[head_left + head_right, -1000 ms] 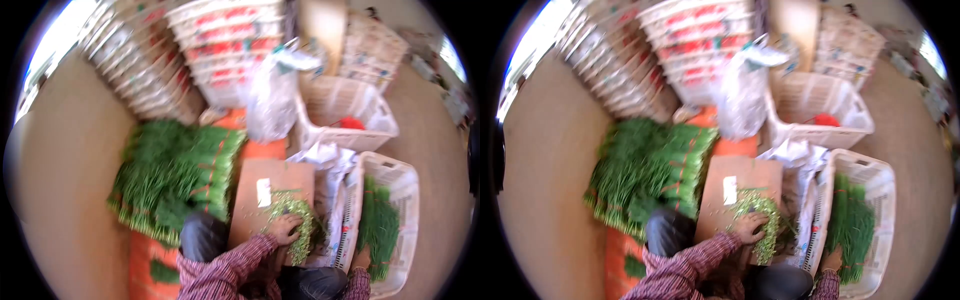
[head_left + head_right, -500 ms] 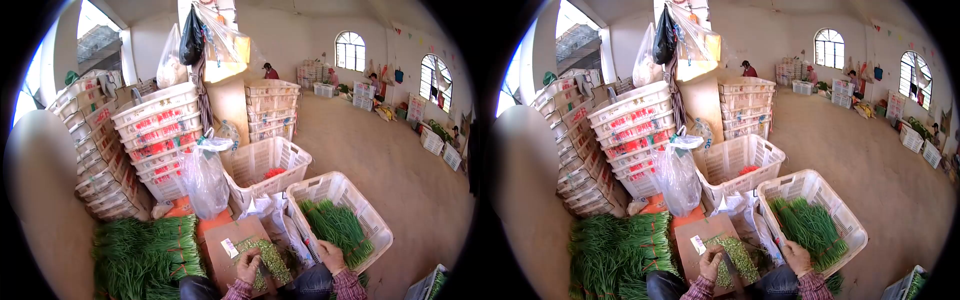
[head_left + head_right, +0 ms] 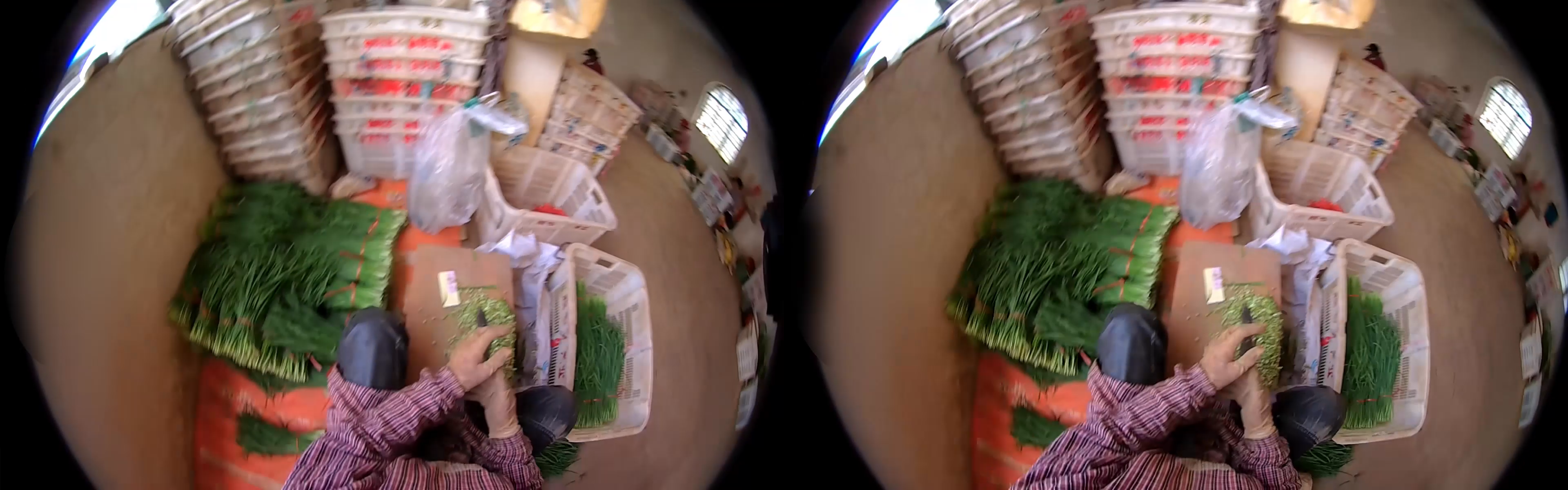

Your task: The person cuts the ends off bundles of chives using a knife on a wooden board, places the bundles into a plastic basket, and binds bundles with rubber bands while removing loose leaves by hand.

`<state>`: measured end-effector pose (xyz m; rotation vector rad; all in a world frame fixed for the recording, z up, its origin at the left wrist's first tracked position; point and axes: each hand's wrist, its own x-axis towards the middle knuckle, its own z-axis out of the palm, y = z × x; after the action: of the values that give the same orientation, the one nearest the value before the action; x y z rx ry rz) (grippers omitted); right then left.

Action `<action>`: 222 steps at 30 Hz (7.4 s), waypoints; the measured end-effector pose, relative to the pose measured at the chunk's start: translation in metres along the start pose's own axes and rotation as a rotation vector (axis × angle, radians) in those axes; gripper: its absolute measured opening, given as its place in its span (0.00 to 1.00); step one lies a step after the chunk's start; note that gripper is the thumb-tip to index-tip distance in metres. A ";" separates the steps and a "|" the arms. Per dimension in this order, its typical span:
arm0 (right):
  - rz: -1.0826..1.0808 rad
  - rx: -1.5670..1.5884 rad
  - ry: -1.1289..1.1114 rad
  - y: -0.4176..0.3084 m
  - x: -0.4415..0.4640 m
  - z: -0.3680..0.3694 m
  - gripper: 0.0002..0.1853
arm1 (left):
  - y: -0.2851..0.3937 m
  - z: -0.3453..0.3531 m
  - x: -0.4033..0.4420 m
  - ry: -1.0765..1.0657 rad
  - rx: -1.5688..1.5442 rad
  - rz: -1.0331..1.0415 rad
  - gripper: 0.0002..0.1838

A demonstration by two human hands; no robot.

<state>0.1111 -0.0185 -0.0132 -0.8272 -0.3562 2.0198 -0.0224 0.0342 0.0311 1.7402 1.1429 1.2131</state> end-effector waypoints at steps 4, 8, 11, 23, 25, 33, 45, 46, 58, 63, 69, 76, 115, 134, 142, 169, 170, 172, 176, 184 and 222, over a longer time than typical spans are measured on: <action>-0.186 -0.741 0.181 -0.007 -0.014 -0.026 0.28 | 0.006 -0.038 -0.022 0.109 -0.070 0.136 0.23; -0.226 -1.638 0.250 0.005 -0.002 -0.053 0.27 | -0.001 -0.118 -0.061 0.143 -0.034 0.190 0.20; -0.192 -1.775 0.297 0.014 0.008 -0.058 0.26 | -0.040 -0.167 -0.100 0.439 0.007 -0.179 0.21; -0.216 -1.779 0.406 0.018 0.026 -0.059 0.22 | -0.250 -0.217 -0.117 -0.098 0.666 -0.651 0.38; -0.275 -1.850 0.429 0.020 0.028 -0.064 0.20 | -0.268 -0.223 -0.074 -0.089 0.668 -0.672 0.38; -0.148 -1.515 0.572 0.022 0.034 -0.067 0.14 | -0.363 -0.233 0.030 -0.422 1.111 -0.698 0.44; -0.110 -1.282 0.659 0.031 0.042 -0.093 0.10 | -0.404 -0.234 0.034 -0.515 1.357 -0.428 0.29; -0.144 -1.297 0.659 0.031 0.045 -0.089 0.10 | -0.398 -0.237 0.033 -0.520 1.357 -0.422 0.29; -0.143 -1.536 0.688 0.024 0.045 -0.051 0.39 | -0.240 -0.280 0.048 -0.255 0.795 -0.394 0.57; -0.050 -1.697 0.709 0.018 0.051 -0.045 0.43 | -0.171 -0.248 0.085 -0.359 0.776 -0.298 0.56; -0.162 -0.942 0.666 0.031 0.050 -0.091 0.18 | -0.111 -0.161 0.125 -0.707 0.781 -0.289 0.56; -0.413 -1.139 0.754 0.016 0.020 -0.055 0.22 | -0.119 -0.038 0.089 -0.979 1.153 -0.217 0.53; -0.238 -1.568 0.720 0.042 -0.004 -0.039 0.33 | -0.111 0.041 0.072 -0.756 1.271 -0.268 0.42; 0.002 -1.474 0.750 0.022 0.050 -0.044 0.17 | -0.107 0.042 0.079 -0.863 1.299 -0.287 0.41; -0.010 -1.469 0.777 0.026 0.059 -0.049 0.16 | -0.111 0.041 0.078 -0.818 1.298 -0.275 0.44; -0.519 -1.163 0.365 -0.058 0.017 0.002 0.32 | -0.037 -0.099 0.123 -0.454 -1.065 -0.229 0.52; -0.532 -1.169 0.365 -0.070 0.003 0.019 0.32 | -0.013 -0.089 0.116 -0.519 -1.242 -0.260 0.53; -0.642 -0.924 0.151 -0.085 -0.026 0.053 0.39 | 0.016 -0.068 0.103 -0.549 -1.453 -0.249 0.53; -0.584 -0.863 -0.059 -0.085 -0.051 0.083 0.54 | 0.013 -0.033 0.094 -0.660 -1.596 -0.151 0.54; -0.684 -0.717 0.166 -0.062 -0.061 0.075 0.43 | 0.021 -0.035 0.094 -0.375 -1.054 -0.137 0.48; -1.119 -0.448 0.213 -0.127 -0.035 0.098 0.40 | 0.081 -0.100 0.043 -0.255 -0.565 -0.011 0.20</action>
<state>0.1387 0.0295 0.1410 -0.8202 -0.9217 0.8088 -0.0895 0.0527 0.1483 1.3972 0.5833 1.1291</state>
